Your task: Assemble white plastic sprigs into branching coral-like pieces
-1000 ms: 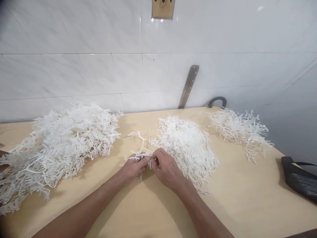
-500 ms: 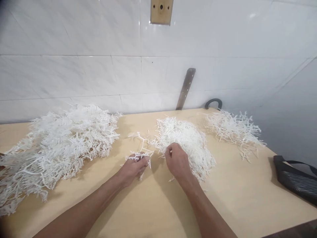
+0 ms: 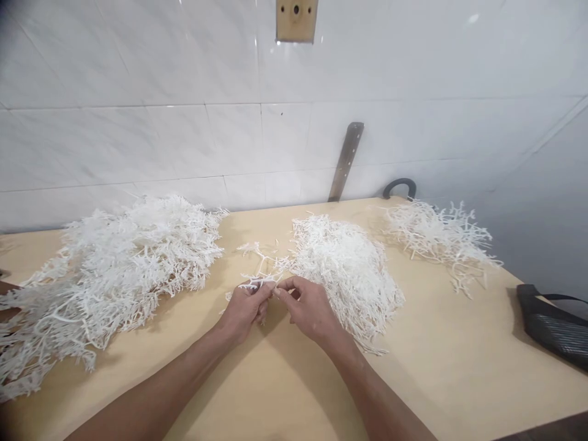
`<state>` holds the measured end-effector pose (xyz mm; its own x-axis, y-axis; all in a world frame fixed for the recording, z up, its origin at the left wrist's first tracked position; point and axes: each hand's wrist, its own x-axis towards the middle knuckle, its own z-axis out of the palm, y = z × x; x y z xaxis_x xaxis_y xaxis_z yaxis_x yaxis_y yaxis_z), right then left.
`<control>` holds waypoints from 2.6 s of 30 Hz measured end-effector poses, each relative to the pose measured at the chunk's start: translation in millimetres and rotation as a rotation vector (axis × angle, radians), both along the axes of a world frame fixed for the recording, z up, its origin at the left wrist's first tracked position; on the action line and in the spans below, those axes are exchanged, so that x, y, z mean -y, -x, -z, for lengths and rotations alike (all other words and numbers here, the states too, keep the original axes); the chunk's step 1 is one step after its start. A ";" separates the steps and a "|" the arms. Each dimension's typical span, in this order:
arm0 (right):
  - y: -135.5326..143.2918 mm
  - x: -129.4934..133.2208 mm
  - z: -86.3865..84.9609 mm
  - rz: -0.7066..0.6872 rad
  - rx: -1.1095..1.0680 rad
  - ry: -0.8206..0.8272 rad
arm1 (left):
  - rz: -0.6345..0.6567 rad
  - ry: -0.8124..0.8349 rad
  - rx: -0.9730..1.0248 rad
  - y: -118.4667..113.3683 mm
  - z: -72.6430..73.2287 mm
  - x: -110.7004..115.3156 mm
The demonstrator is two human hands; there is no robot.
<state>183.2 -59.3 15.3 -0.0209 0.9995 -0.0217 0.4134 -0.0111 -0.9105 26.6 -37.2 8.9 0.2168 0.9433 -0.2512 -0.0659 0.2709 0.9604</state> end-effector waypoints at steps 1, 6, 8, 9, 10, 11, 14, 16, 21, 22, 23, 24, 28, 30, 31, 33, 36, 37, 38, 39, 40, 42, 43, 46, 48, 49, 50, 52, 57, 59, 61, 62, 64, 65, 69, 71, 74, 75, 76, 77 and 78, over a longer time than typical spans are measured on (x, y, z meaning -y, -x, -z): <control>0.4 -0.5 0.9 0.013 0.000 0.009 | -0.004 0.001 0.006 0.0 0.4 -0.1; 0.4 -2.2 1.8 0.033 0.011 0.014 | 0.018 0.028 0.014 1.3 0.2 -0.7; 0.5 -2.1 0.9 0.038 0.018 0.009 | 0.030 0.030 0.010 1.6 -0.9 -0.6; 0.5 -2.0 0.5 0.042 0.025 0.008 | 0.032 0.029 0.004 1.4 -1.6 -0.4; 0.6 -1.8 0.1 0.044 0.036 0.005 | 0.032 0.025 -0.007 1.1 -2.3 -0.1; 0.7 -1.6 -0.3 0.046 0.050 0.001 | 0.029 0.019 -0.025 0.6 -3.0 0.2; 0.5 -1.1 -0.4 0.051 0.090 -0.021 | 0.015 -0.009 -0.102 -1.3 -4.5 1.1; 0.2 -1.1 0.4 0.060 0.115 -0.044 | 0.006 -0.030 -0.142 -2.1 -4.6 1.3; -0.4 -2.9 3.4 0.060 0.238 -0.159 | 0.004 -0.045 -0.136 -1.7 -2.4 0.5; -0.3 -3.3 3.7 0.059 0.255 -0.180 | 0.006 -0.045 -0.130 -1.4 -2.0 0.4; -0.2 -3.7 4.1 0.060 0.267 -0.196 | 0.011 -0.045 -0.123 -1.1 -1.8 0.4; -0.1 -4.0 4.4 0.059 0.276 -0.210 | 0.021 -0.043 -0.115 -0.8 -1.8 0.5; 0.4 -3.4 5.5 0.032 0.324 -0.290 | 0.053 -0.020 -0.093 0.2 -3.1 1.6; 0.8 -2.1 5.7 -0.016 0.343 -0.342 | 0.045 -0.017 -0.098 0.4 -4.2 1.8; 1.0 -1.3 5.7 -0.042 0.341 -0.365 | 0.037 -0.015 -0.106 0.5 -4.6 1.7; 1.6 0.1 5.7 -0.080 0.319 -0.398 | 0.028 -0.005 -0.125 0.6 -5.4 1.1; 2.3 1.5 6.1 -0.090 0.288 -0.423 | 0.027 0.012 -0.141 1.2 -5.6 -0.6; 2.4 1.7 6.3 -0.087 0.284 -0.428 | 0.025 0.013 -0.143 1.5 -5.4 -1.2; 2.4 1.9 6.5 -0.086 0.282 -0.431 | 0.021 0.012 -0.145 1.8 -5.1 -1.8; 2.4 2.0 6.7 -0.085 0.282 -0.433 | 0.018 0.005 -0.147 2.1 -4.7 -2.3; 2.3 2.0 6.9 -0.084 0.285 -0.433 | 0.015 -0.005 -0.152 2.3 -4.2 -2.8; 2.2 2.0 7.2 -0.085 0.293 -0.424 | 0.008 -0.027 -0.167 2.4 -3.1 -3.3; 2.3 1.9 7.2 -0.082 0.299 -0.417 | -0.002 -0.037 -0.180 2.3 -2.6 -3.3; 3.8 1.9 6.8 -0.040 0.307 -0.354 | -0.051 -0.068 -0.230 1.7 0.0 -2.4; 5.9 1.7 6.2 0.010 0.282 -0.280 | -0.069 -0.091 -0.245 1.1 3.4 -1.4; 7.2 1.5 6.0 0.030 0.253 -0.229 | -0.067 -0.097 -0.236 0.7 5.6 -0.9; 8.6 1.2 6.0 0.046 0.211 -0.171 | -0.062 -0.098 -0.219 0.2 8.2 -0.3; 11.0 0.1 7.2 0.052 0.095 -0.040 | -0.053 -0.093 -0.170 -1.1 13.3 1.0; 9.6 -5.8 17.5 0.030 -0.053 0.111 | -0.064 -0.091 -0.060 -3.0 14.4 3.6; 4.0 -8.8 21.2 0.139 0.098 -0.004 | -0.042 -0.102 0.012 -2.1 8.3 3.3; -3.8 -11.2 21.8 0.253 0.247 -0.107 | 0.012 -0.117 0.069 -0.8 1.9 2.2; -7.9 -12.1 20.6 0.283 0.277 -0.122 | 0.052 -0.102 0.090 -0.3 -0.5 1.6; -14.9 -12.7 16.5 0.305 0.253 -0.101 | 0.082 -0.060 0.113 0.3 -2.6 0.5; -17.5 -12.6 14.1 0.314 0.226 -0.094 | 0.085 -0.039 0.118 0.4 -2.4 0.1; -20.6 -10.0 7.8 0.322 0.160 -0.112 | 0.057 0.007 0.120 0.7 2.0 -1.1; -18.7 -8.0 6.6 0.271 0.116 -0.101 | 0.045 0.022 0.119 1.1 3.0 -1.6; -13.9 -4.4 4.2 0.125 0.025 -0.093 | 0.041 0.027 0.110 1.8 1.9 -2.1; -12.1 -3.2 2.9 0.069 -0.001 -0.093 | 0.040 0.025 0.108 2.0 1.4 -2.2; -10.2 -2.0 1.7 0.022 -0.022 -0.093 | 0.038 0.023 0.107 2.2 1.1 -2.4; -8.3 -1.0 0.7 -0.010 -0.041 -0.091 | 0.036 0.020 0.107 2.3 1.2 -2.5; -6.4 -0.2 0.0 -0.027 -0.057 -0.088 | 0.031 0.014 0.108 2.4 1.6 -2.7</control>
<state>189.6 -59.0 15.2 -0.0461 0.9966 0.0685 0.3603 0.0805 -0.9293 24.2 -34.5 7.3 0.2722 0.9323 -0.2380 -0.1599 0.2877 0.9443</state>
